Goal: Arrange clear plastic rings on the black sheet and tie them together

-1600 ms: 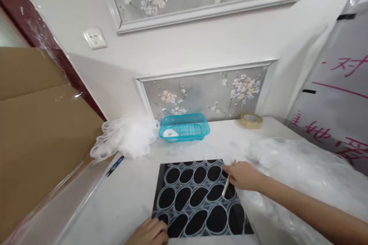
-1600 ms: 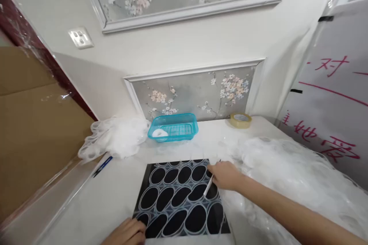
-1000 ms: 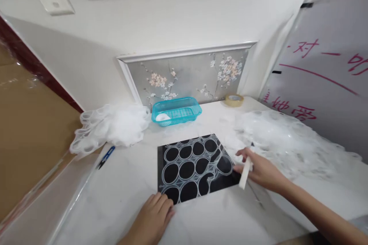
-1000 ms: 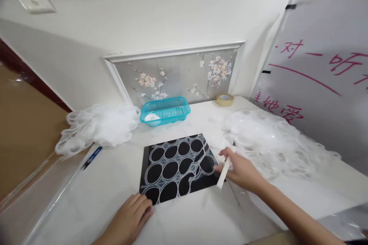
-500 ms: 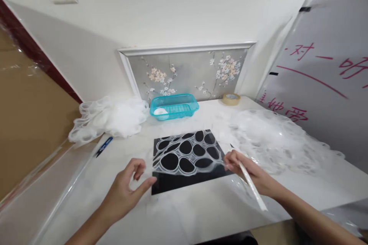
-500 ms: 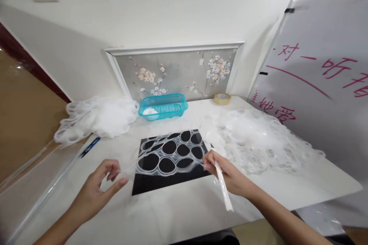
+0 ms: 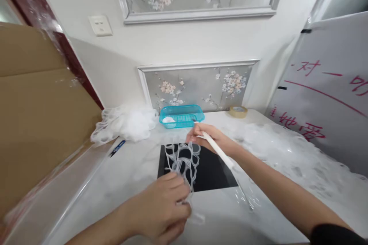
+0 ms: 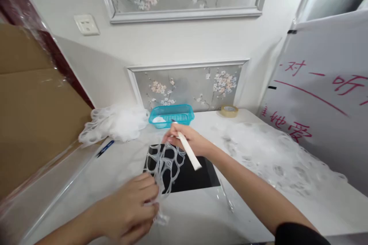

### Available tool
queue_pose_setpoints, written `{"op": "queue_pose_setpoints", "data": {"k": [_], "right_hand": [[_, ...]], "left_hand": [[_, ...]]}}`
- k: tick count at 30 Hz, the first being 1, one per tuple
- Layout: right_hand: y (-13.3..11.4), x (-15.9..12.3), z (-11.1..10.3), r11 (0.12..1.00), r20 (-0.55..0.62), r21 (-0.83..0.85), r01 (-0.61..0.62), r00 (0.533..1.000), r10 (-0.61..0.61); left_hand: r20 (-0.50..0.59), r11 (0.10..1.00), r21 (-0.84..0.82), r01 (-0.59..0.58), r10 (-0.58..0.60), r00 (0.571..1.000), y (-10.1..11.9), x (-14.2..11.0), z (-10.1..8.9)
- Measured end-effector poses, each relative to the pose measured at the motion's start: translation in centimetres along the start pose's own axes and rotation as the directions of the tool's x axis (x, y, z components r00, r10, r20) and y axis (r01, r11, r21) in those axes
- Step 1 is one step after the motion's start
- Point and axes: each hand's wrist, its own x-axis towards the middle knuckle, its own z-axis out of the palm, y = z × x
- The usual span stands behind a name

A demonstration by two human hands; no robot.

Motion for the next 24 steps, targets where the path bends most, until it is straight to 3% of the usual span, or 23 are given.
{"op": "queue_pose_setpoints", "data": {"k": [1, 2, 3, 4, 5, 7, 8, 9, 11, 13, 15, 17, 20, 23, 24], "right_hand": [[0.5, 1.5, 0.8, 0.998, 0.182, 0.064, 0.029, 0.982, -0.040], [1.1, 2.8, 2.3, 0.992, 0.366, 0.123, 0.034, 0.927, -0.077], [1.5, 3.9, 4.2, 0.986, 0.554, 0.166, -0.008, 0.828, -0.086], [1.7, 4.7, 6.4, 0.977, 0.708, 0.206, -0.058, 0.698, -0.108], [1.9, 5.2, 8.7, 0.970, 0.787, 0.233, -0.073, 0.600, -0.144], [1.9, 5.3, 12.3, 0.957, 0.849, 0.278, -0.085, 0.488, -0.203], [1.9, 5.1, 13.4, 0.950, 0.843, 0.301, -0.085, 0.489, -0.224], [1.9, 5.0, 13.8, 0.943, 0.813, 0.323, -0.081, 0.533, -0.233], [2.2, 5.0, 12.6, 0.932, 0.674, 0.357, -0.066, 0.709, -0.208], [2.6, 5.5, 9.4, 0.928, 0.425, 0.369, -0.049, 0.897, -0.122], [2.5, 6.0, 5.0, 0.933, 0.148, 0.358, -0.026, 0.989, -0.029], [1.1, 5.9, 0.5, 0.952, -0.073, 0.305, -0.001, 0.997, 0.024], [-3.5, 4.2, -4.3, 0.985, -0.265, 0.171, 0.003, 0.963, 0.043], [-8.9, 1.5, -5.9, 0.998, -0.315, 0.057, 0.005, 0.949, 0.013], [-10.5, 0.6, -6.0, 1.000, -0.335, 0.001, 0.011, 0.942, -0.010]], "left_hand": [[0.033, 0.998, 0.029, -0.054, 0.053, 0.998, 0.6, -0.5, -0.3], [0.060, 0.995, 0.046, -0.092, 0.090, 0.994, 1.1, -0.9, -0.4], [0.080, 0.992, 0.059, -0.113, 0.108, 0.991, 1.6, -1.4, -0.5], [0.086, 0.991, 0.072, -0.116, 0.110, 0.990, 2.0, -1.8, -0.7], [0.081, 0.990, 0.091, -0.104, 0.097, 0.992, 2.4, -2.3, -0.9], [0.040, 0.989, 0.143, -0.040, 0.035, 0.999, 3.2, -3.3, -1.6], [-0.003, 0.985, 0.171, 0.002, -0.001, 1.000, 3.6, -3.9, -2.1], [-0.054, 0.981, 0.190, 0.042, -0.032, 0.998, 3.9, -4.5, -2.7], [-0.143, 0.977, 0.187, 0.099, -0.072, 0.987, 4.4, -5.9, -3.9], [-0.203, 0.983, 0.120, 0.135, -0.109, 0.973, 4.2, -7.4, -5.1], [-0.284, 0.975, 0.021, 0.222, -0.207, 0.936, 3.0, -9.0, -6.4], [-0.292, 0.905, -0.027, 0.424, -0.413, 0.863, 1.0, -10.3, -8.1], [-0.328, 0.766, -0.176, 0.618, -0.638, 0.697, -1.7, -10.7, -11.9], [-0.325, 0.777, -0.253, 0.576, -0.629, 0.706, -2.4, -8.9, -16.1], [-0.372, 0.759, -0.274, 0.590, -0.650, 0.663, -2.3, -7.9, -17.2]]}}
